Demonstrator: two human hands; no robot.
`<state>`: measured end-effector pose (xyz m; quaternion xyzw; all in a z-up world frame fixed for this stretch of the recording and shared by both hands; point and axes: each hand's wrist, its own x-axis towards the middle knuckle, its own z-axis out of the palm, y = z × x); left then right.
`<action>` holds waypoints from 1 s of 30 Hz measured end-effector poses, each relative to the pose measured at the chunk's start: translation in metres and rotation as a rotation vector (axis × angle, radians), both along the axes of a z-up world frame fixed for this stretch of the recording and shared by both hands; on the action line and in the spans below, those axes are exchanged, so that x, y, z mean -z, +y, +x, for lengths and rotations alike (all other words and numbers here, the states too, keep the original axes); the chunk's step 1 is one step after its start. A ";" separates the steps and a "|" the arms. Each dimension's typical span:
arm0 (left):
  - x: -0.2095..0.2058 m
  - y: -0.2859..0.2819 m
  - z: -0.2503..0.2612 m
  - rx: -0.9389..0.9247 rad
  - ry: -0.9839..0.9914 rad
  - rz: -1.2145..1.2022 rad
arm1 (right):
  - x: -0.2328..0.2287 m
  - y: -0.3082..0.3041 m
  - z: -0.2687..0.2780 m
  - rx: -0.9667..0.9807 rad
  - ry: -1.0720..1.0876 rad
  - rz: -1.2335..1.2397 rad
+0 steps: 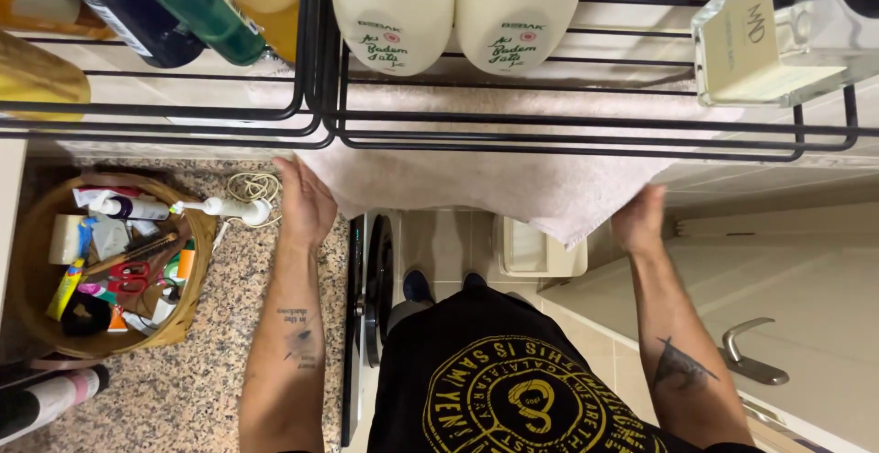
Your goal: The user is cleaning a bathroom, hanging a towel, and checking the shower head.
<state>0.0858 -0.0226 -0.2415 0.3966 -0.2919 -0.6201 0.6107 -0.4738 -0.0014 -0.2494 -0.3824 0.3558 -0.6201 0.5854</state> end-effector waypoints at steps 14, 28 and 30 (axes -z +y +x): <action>-0.091 0.021 -0.035 0.173 -0.549 0.124 | -0.040 0.003 -0.027 -0.254 0.459 -0.041; -0.127 0.074 -0.055 0.378 -0.765 0.198 | 0.025 0.036 -0.031 -0.013 0.846 0.399; -0.104 0.078 -0.058 0.306 -0.862 0.267 | 0.020 0.037 -0.012 -0.024 0.729 0.121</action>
